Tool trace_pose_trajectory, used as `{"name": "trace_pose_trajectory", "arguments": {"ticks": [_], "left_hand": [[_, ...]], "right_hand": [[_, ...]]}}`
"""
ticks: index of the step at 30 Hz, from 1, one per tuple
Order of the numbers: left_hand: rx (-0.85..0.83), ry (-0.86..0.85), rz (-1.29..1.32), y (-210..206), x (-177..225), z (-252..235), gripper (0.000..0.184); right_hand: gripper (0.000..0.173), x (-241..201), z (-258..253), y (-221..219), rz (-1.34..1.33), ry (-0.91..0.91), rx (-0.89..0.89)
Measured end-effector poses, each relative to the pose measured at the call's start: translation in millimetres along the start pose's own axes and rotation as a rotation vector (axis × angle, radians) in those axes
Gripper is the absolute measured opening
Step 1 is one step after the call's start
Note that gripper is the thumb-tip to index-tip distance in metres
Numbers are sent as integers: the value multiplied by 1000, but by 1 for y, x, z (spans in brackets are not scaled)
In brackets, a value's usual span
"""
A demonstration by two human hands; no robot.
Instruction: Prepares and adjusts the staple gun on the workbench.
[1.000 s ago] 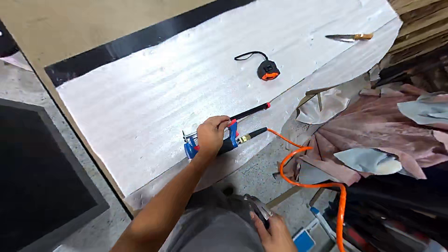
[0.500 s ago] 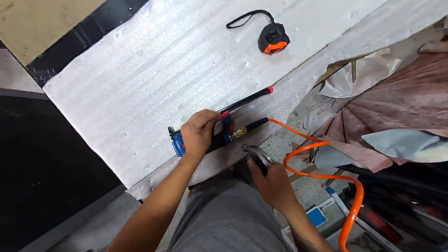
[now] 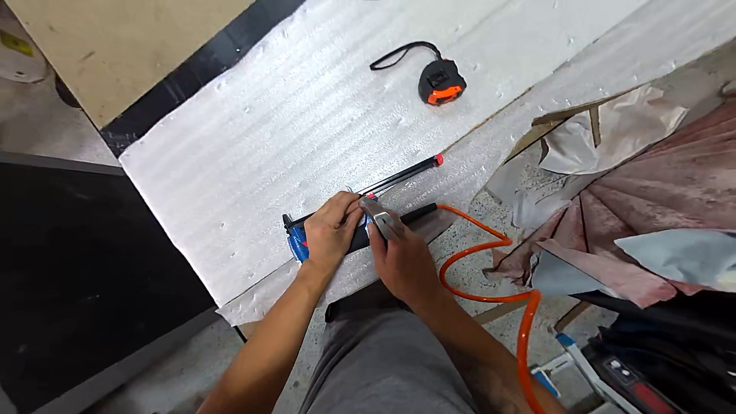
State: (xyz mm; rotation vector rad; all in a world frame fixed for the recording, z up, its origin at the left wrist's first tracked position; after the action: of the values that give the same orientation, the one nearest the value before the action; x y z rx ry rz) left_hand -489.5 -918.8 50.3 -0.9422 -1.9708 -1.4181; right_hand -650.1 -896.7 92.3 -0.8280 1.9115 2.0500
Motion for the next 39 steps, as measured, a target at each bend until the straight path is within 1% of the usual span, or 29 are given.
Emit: {"name": "trace_pose_trajectory", "arguments": {"ticks": [2, 3, 6, 7, 9, 10, 11, 13, 14, 15, 17, 18, 21, 22, 23, 24, 25, 26, 29, 30, 32, 33, 35, 36, 38, 39], "left_hand": [[-8, 23, -38, 0, -1, 2, 27], [-10, 26, -45, -1, -2, 1, 29], [5, 30, -18, -1, -3, 1, 31], [5, 48, -2, 0, -3, 2, 31], [10, 71, 38, 1, -3, 4, 29], [14, 66, 57, 1, -4, 4, 28], [21, 53, 76, 2, -5, 2, 26], [41, 26, 106, 3, -8, 3, 24], [38, 24, 105, 3, -8, 5, 23], [36, 20, 94, 3, -8, 5, 23], [26, 16, 72, 3, -6, 5, 23], [25, 14, 72, 3, -6, 3, 23], [31, 9, 101, 4, -9, 5, 23], [27, 7, 107, 4, -9, 6, 23], [27, 4, 102, 3, -9, 5, 24], [30, 5, 95, 2, -8, 5, 23], [34, 4, 90, 2, -8, 4, 23], [37, -1, 85, 2, -8, 2, 23], [32, -8, 89, 3, -11, 5, 24], [29, -8, 92, 2, -11, 5, 23], [24, -4, 86, 0, -9, 6, 21], [23, -5, 73, 1, -9, 3, 22], [35, -11, 53, 4, -10, 2, 23], [40, -15, 54, 5, -7, 11, 24], [46, -17, 38, 7, 3, 30, 29], [37, -4, 1, 7, 8, 41, 32]], "right_hand": [[33, -1, -9, -8, 79, -13, -68], [33, -2, -13, -4, 111, -16, -57], [34, -9, -12, 10, 152, 49, 76], [35, -9, -11, 8, 175, 61, 74], [35, -2, -11, -3, 211, 38, -17], [33, -2, -12, -1, 206, 24, -33], [33, -4, -13, 6, 192, 21, -14], [34, -13, -7, 20, 159, 60, 109], [34, -14, -3, 19, 163, 80, 156], [34, -10, -2, 10, 185, 87, 138], [31, 0, -2, -9, 233, 61, 13], [30, -1, -5, -7, 236, 41, 2], [31, -18, -1, 15, 204, 57, 147], [31, -18, -1, 14, 218, 68, 165], [31, -14, -2, 5, 248, 71, 122], [31, -7, -4, -5, 293, 65, 40], [31, -4, -6, -9, 318, 60, 7], [31, -5, -9, -5, 318, 56, 26], [30, -17, -4, 9, 262, 76, 189], [30, -13, -3, 3, 263, 76, 176], [30, -1, -2, -15, 315, 69, 46], [30, -1, -5, -14, 323, 65, 45], [31, -10, -7, 8, 290, 59, 141], [31, -14, -1, 23, 279, 40, 181], [34, -10, 3, 48, 296, 3, 231], [36, -1, 5, 56, 302, -34, 225]]}}
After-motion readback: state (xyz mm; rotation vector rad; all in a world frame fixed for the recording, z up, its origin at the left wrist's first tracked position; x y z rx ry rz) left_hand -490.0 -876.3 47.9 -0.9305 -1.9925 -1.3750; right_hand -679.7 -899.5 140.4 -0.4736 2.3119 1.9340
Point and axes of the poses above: each hand's wrist, its own z-axis away from the middle knuckle, its own y-axis out of the back of the hand, x = y × z, the point moved 5 cm from there along -z, towards the middle knuckle, and after that the axes turned 8 degrees about z, right-handed, at the moved point
